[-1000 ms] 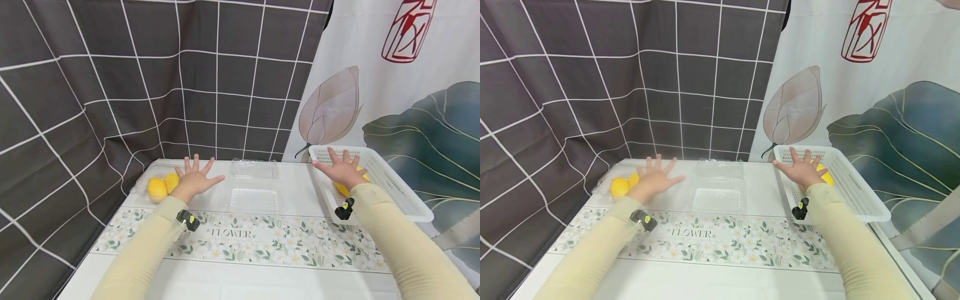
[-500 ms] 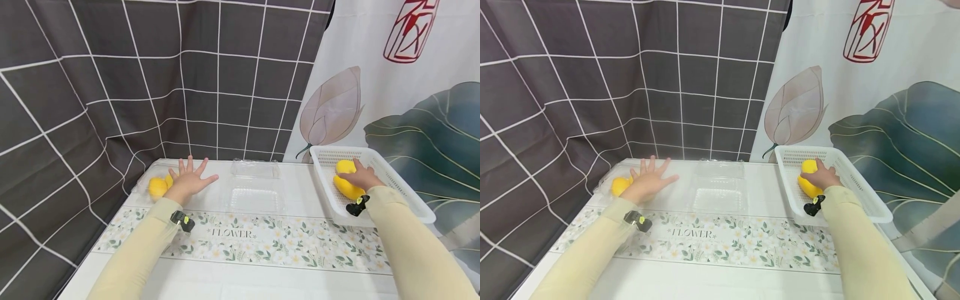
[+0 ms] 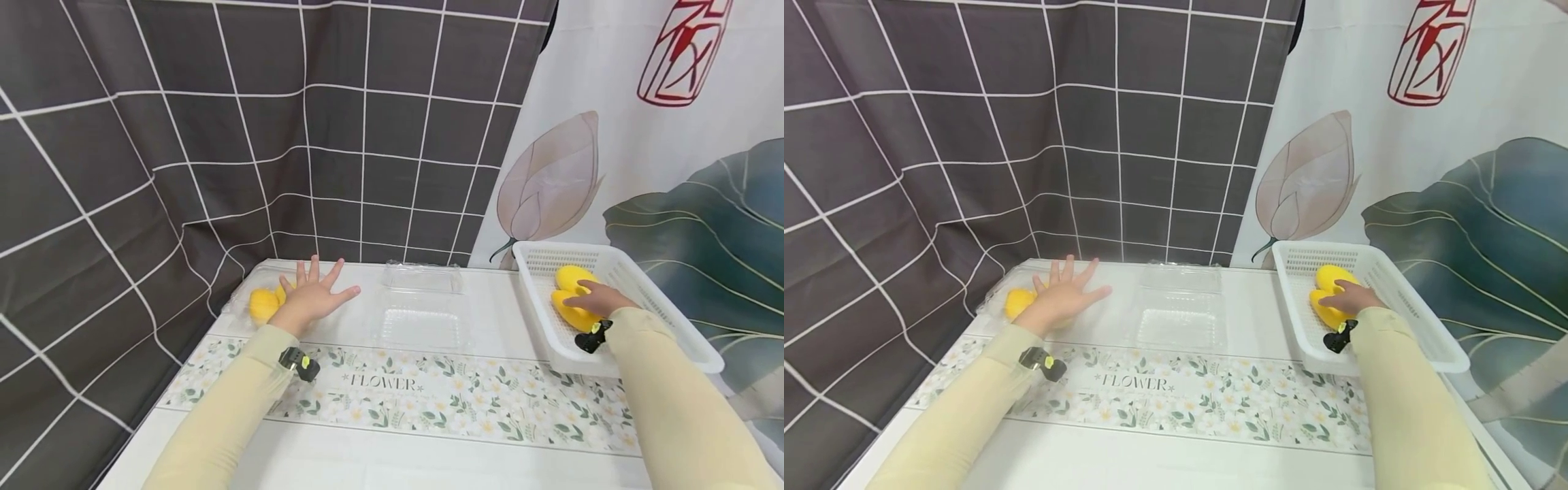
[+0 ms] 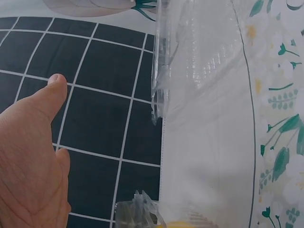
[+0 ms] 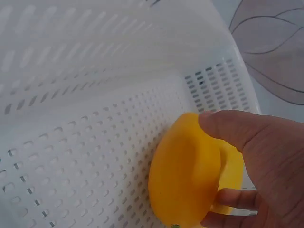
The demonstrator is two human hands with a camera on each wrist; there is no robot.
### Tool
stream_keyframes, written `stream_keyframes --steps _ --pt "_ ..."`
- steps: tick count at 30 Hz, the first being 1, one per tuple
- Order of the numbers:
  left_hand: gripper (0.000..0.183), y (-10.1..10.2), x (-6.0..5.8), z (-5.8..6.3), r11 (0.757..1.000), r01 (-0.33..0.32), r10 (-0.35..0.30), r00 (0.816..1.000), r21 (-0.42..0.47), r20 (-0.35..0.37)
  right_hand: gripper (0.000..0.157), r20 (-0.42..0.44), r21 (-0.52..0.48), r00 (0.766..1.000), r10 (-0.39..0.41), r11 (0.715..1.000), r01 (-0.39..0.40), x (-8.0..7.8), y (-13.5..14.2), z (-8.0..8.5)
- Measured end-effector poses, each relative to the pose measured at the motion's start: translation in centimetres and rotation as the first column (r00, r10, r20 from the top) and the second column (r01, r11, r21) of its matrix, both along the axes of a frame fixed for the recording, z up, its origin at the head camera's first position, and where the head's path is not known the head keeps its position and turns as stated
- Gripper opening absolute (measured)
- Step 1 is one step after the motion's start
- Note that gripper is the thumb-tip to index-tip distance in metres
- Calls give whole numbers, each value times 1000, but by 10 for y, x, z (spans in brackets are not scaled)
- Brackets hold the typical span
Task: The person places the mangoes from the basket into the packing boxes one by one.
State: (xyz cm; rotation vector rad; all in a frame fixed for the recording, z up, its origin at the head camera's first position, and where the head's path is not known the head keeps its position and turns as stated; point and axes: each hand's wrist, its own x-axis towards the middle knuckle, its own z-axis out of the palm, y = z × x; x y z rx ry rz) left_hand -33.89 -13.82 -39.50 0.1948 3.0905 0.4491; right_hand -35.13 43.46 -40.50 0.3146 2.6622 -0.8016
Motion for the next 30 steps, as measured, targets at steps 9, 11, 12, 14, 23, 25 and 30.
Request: stream_keyframes --steps 9,11,12,14,23,25,30 --pt "85 -1 0 -8 1000 14 -14 1000 -24 4 104 47 80 995 93 992 -97 2 5 -15" --pt "86 0 0 -8 1000 22 -22 1000 -18 0 101 51 107 994 97 989 -102 9 -2 -11" --pt "85 0 0 -8 1000 24 -24 1000 -16 0 101 57 100 994 90 990 -95 14 -7 -7" --pt "85 1 0 -8 1000 24 -24 1000 -13 -2 103 83 69 995 53 996 -59 26 -18 5" --pt "83 6 0 -7 999 36 -36 999 1 20 107 122 -2 992 -19 1000 20 34 -30 19" --pt "84 6 -1 -8 999 36 -36 999 -2 26 105 89 40 996 28 999 -32 19 -20 11" --pt "85 6 -3 -9 999 36 -36 999 -17 21 109 -4 87 990 142 986 -141 -14 0 7"
